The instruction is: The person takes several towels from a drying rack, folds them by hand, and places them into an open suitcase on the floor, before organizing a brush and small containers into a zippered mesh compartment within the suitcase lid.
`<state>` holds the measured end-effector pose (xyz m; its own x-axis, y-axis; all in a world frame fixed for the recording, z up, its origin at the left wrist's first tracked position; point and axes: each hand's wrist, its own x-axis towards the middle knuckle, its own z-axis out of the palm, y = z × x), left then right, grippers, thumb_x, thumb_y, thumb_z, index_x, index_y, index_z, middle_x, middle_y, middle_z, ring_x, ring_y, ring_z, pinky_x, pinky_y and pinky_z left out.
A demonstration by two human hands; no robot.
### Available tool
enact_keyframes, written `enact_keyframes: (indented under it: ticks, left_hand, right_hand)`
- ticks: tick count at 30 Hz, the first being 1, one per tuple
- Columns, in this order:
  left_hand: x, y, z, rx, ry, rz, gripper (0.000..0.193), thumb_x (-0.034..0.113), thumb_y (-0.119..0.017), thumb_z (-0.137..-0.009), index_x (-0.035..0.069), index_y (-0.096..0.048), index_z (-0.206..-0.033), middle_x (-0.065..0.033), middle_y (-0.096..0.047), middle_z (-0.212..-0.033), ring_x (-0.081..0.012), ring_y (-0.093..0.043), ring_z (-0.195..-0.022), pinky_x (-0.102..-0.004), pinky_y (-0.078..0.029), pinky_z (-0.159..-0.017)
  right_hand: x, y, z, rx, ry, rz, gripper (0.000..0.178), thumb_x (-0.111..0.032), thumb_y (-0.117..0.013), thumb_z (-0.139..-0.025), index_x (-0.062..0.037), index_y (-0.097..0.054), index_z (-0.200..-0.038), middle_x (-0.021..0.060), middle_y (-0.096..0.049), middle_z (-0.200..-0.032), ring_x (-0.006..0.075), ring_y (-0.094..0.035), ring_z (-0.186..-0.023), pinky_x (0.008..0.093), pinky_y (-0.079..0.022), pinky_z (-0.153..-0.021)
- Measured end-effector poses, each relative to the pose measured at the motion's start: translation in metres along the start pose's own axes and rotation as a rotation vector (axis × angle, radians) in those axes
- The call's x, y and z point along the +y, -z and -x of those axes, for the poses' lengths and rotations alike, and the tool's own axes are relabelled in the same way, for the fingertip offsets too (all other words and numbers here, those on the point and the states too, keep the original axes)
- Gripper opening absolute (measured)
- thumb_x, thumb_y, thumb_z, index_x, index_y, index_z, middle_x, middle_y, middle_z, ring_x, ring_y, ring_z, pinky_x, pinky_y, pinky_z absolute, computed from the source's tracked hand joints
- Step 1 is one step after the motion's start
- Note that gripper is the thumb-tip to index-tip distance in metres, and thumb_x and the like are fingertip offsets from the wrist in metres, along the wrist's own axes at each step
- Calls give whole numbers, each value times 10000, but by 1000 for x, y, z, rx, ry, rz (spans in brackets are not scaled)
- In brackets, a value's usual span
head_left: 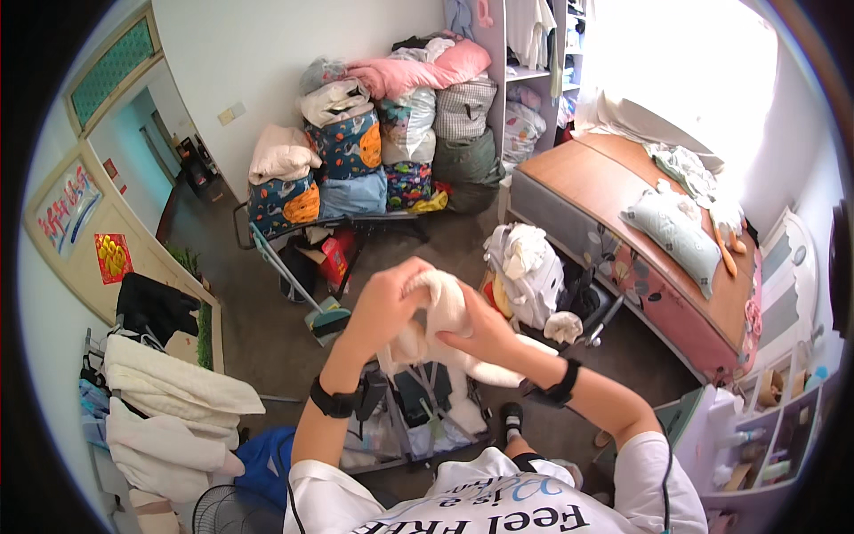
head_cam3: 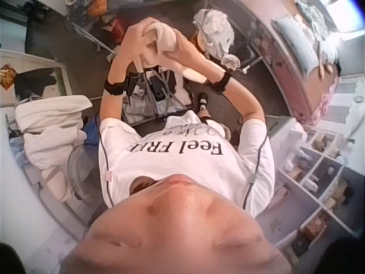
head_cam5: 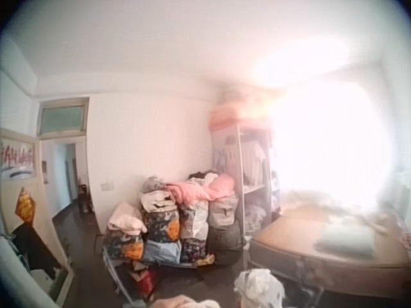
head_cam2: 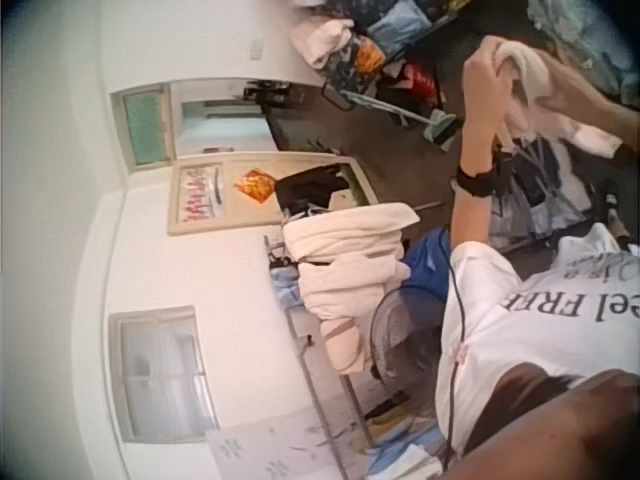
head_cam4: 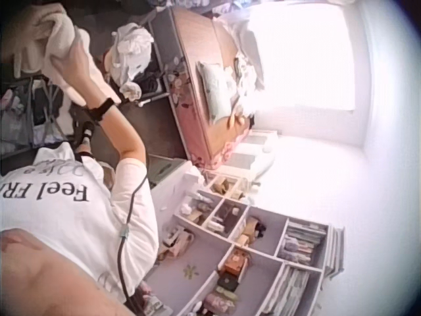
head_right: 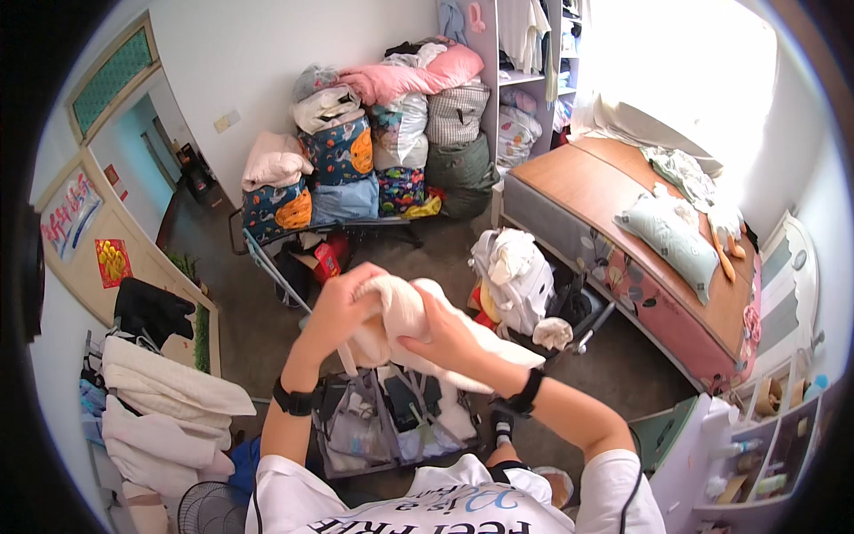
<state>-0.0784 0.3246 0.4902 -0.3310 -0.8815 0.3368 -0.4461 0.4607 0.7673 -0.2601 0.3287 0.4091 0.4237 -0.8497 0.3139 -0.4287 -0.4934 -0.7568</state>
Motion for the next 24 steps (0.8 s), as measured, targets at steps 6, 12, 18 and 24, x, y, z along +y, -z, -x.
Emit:
enact_keyframes:
  ticks: [6,12,18,24]
  left_hand:
    - [-22,-22,-30,12,142,-217,186,23,-565,-726,43,-555,-910,-148,-593,-771,-283,-579,-735,-323,-436,-630]
    - [-28,-24,-18,189,268,-415,174,26,-603,-696,38,-585,-869,-135,-605,-750,-289,-600,-703,-303,-451,-610]
    - [-34,-5,14,329,508,-648,202,-3,-519,-663,65,-608,-831,-124,-616,-814,-314,-590,-785,-356,-461,-660]
    - [-32,51,33,836,427,-748,284,-128,-440,-644,-15,-562,-874,-129,-575,-837,-244,-562,-830,-284,-421,-778]
  right_hand:
    - [117,16,-33,4,-159,242,318,-201,-593,-692,-79,-480,-963,194,-601,-762,392,-572,-747,463,-441,-660]
    - [212,62,-32,-87,-169,443,194,-162,-563,-701,-80,-502,-866,151,-618,-755,345,-598,-730,453,-460,-628]
    - [195,93,-58,-332,-172,-84,140,-44,-448,-735,-34,-554,-826,147,-607,-664,293,-615,-610,381,-470,-542]
    - [119,104,-138,-390,-291,-779,292,-11,-328,-823,-47,-501,-1054,57,-564,-905,113,-584,-717,255,-499,-604]
